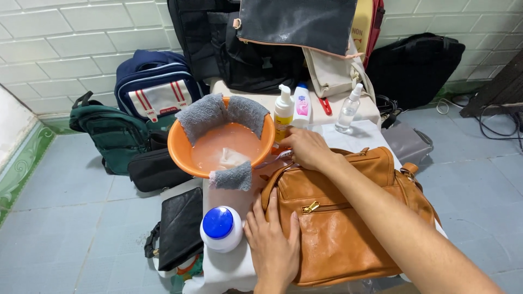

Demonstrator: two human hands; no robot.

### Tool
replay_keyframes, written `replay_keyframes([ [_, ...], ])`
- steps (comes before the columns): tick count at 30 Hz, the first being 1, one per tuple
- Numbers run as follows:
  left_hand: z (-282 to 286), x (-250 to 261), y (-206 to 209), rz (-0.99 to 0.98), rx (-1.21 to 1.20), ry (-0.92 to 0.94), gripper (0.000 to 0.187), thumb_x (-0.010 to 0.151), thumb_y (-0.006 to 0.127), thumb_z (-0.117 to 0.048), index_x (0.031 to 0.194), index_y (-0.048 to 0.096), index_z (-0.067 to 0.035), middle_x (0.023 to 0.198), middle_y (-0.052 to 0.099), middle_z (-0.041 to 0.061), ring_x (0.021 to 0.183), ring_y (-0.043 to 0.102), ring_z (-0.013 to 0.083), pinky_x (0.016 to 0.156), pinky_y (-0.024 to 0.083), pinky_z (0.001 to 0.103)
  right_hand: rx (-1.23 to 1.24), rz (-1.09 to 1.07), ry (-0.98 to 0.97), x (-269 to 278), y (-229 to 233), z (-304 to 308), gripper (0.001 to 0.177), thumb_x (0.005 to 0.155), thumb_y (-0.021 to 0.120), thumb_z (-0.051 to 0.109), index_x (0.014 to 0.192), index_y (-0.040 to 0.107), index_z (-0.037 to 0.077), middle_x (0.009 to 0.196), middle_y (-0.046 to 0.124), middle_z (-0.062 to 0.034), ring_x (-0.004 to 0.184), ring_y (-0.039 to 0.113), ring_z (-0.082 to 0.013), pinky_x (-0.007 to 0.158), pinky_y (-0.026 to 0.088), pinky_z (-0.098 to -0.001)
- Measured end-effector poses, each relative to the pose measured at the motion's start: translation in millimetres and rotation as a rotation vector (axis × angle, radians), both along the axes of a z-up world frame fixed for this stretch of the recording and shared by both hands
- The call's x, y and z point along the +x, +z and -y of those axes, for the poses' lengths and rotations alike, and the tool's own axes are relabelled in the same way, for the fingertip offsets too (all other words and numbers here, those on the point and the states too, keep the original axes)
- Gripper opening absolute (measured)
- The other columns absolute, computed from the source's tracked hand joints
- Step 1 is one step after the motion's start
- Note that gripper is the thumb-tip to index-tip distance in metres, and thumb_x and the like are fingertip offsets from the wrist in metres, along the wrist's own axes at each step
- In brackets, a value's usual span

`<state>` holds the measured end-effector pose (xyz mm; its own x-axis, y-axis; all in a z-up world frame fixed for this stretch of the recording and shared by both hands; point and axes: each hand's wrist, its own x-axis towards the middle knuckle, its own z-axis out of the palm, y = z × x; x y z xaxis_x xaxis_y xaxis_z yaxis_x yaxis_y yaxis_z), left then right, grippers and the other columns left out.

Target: Scrubbing a brown leather bag with a toothbrush and cleaning agent to remove dirt and stains.

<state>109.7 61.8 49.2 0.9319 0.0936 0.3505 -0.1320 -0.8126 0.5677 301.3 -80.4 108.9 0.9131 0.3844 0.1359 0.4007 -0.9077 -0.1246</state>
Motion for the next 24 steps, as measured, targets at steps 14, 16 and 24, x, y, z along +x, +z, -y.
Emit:
replay_keyframes([
  [14, -5, -19, 104, 0.311, -0.511, -0.167, 0.042, 0.095, 0.062, -0.01, 0.137, 0.061, -0.008, 0.111, 0.067, 0.009, 0.083, 0.067, 0.0174, 0.074, 0.055, 0.031, 0.706, -0.142, 0.169, -157, 98, 58, 0.023, 0.087, 0.071, 0.013, 0.108, 0.075, 0.006, 0.079, 0.075, 0.0022, 0.063, 0.057, -0.0089, 0.056, 0.047, -0.0244],
  [16, -7, -17, 122, 0.213, -0.65, -0.486, 0.045, 0.091, 0.071, -0.01, 0.134, 0.064, -0.003, 0.097, 0.069, 0.003, 0.073, 0.06, 0.01, 0.062, 0.048, 0.023, 0.916, -0.438, 0.186, -186, 96, 60, 0.022, 0.089, 0.069, 0.016, 0.106, 0.078, 0.004, 0.073, 0.071, -0.0015, 0.057, 0.056, -0.0089, 0.047, 0.041, -0.024],
  [24, 10, -41, 118, 0.091, -0.864, -0.585, 0.02, 0.1, 0.058, -0.009, 0.102, 0.075, 0.002, 0.074, 0.065, 0.003, 0.057, 0.053, 0.0087, 0.049, 0.045, 0.022, 1.208, -0.518, 0.034, -235, 58, 65, 0.02, 0.089, 0.071, 0.013, 0.098, 0.076, -0.004, 0.068, 0.065, -0.0057, 0.052, 0.048, -0.0098, 0.044, 0.036, -0.0229],
])
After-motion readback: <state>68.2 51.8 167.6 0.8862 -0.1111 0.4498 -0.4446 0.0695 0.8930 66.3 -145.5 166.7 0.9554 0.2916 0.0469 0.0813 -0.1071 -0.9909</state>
